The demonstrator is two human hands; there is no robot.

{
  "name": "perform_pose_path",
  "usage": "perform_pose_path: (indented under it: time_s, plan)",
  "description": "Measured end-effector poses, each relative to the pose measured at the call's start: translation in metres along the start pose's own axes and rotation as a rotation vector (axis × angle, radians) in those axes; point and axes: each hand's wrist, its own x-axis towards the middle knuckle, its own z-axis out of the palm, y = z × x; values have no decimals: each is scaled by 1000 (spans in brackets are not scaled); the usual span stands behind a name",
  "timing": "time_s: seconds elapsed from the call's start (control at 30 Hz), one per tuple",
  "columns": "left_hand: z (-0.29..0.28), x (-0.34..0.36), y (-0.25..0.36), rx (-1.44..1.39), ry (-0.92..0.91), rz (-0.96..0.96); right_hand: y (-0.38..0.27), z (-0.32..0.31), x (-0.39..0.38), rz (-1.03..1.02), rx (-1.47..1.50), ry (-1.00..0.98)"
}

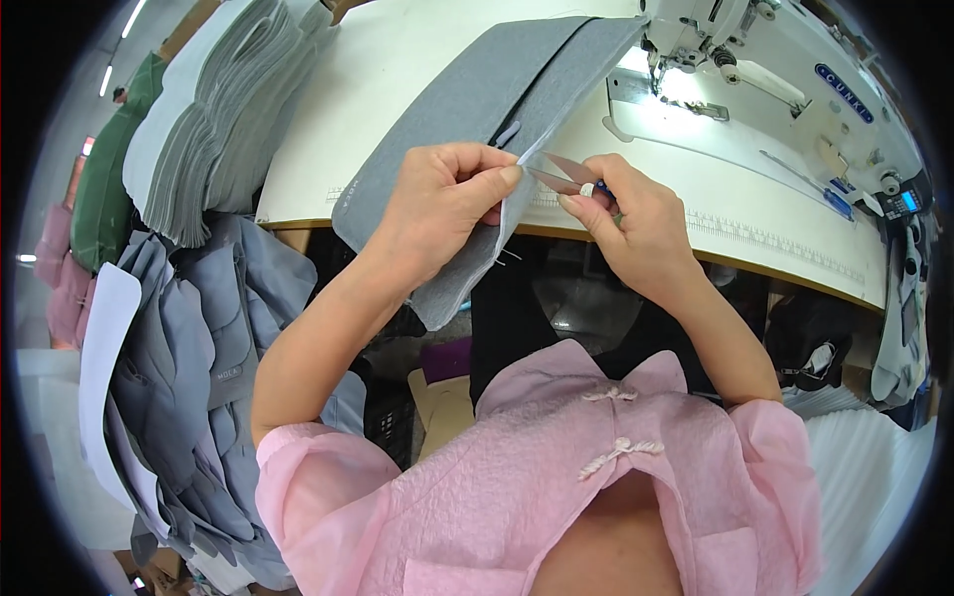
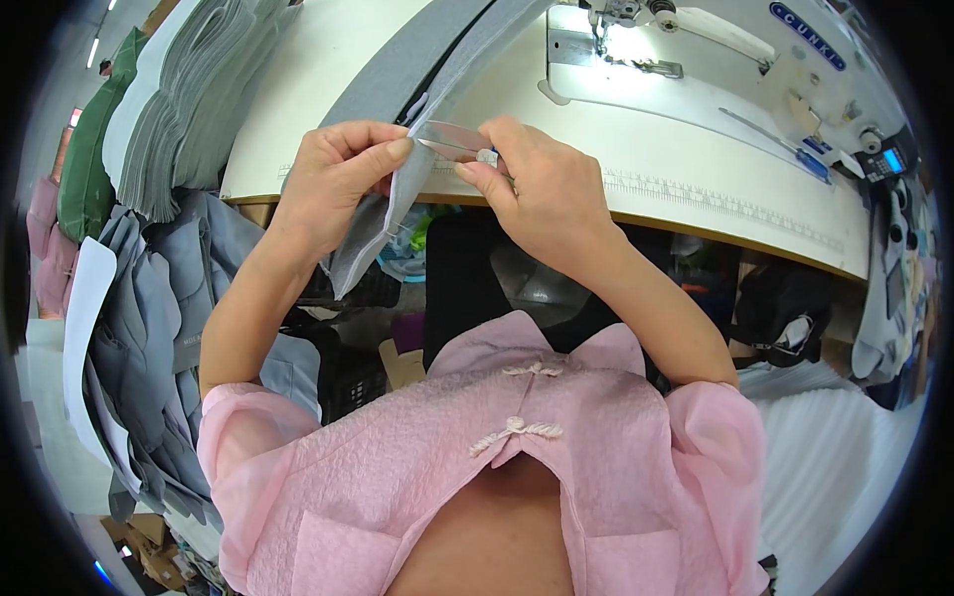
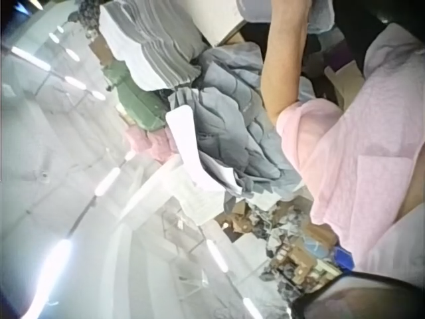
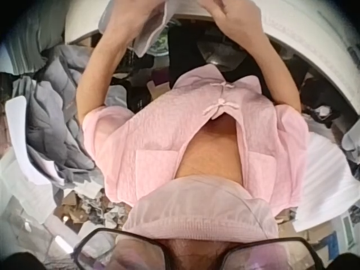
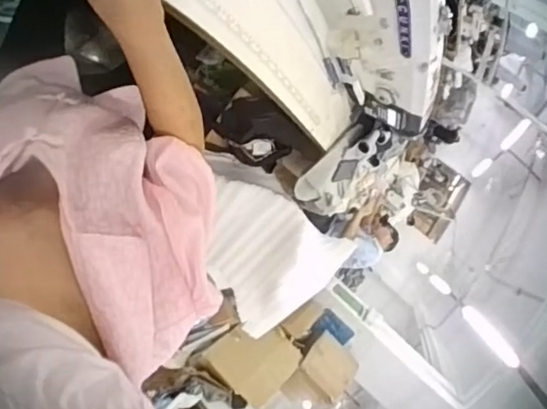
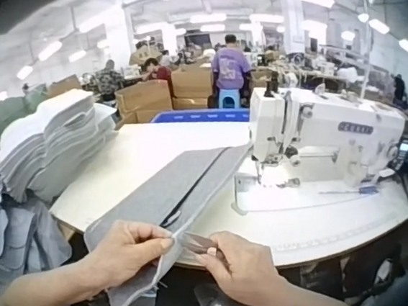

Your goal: Sewing fabric pieces together and attaching labels to create laptop or tablet sleeves using an industrial sewing machine.

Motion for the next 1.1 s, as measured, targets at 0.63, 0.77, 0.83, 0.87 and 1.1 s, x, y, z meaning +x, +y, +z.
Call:
perform_pose_path:
  time_s: [0.63,0.77,0.83,0.87,1.1]
  plan:
    - [2,-1,-1,47,12,70,3,8,-3,-142,-143,156]
    - [2,-1,-1,63,11,73,3,9,-2,-133,-152,142]
    - [2,-1,-1,54,-1,71,3,9,-2,-118,-170,143]
    - [2,-1,-1,53,11,78,3,9,-2,-134,-170,149]
    - [4,1,-4,42,14,93,3,8,-3,-136,-200,137]
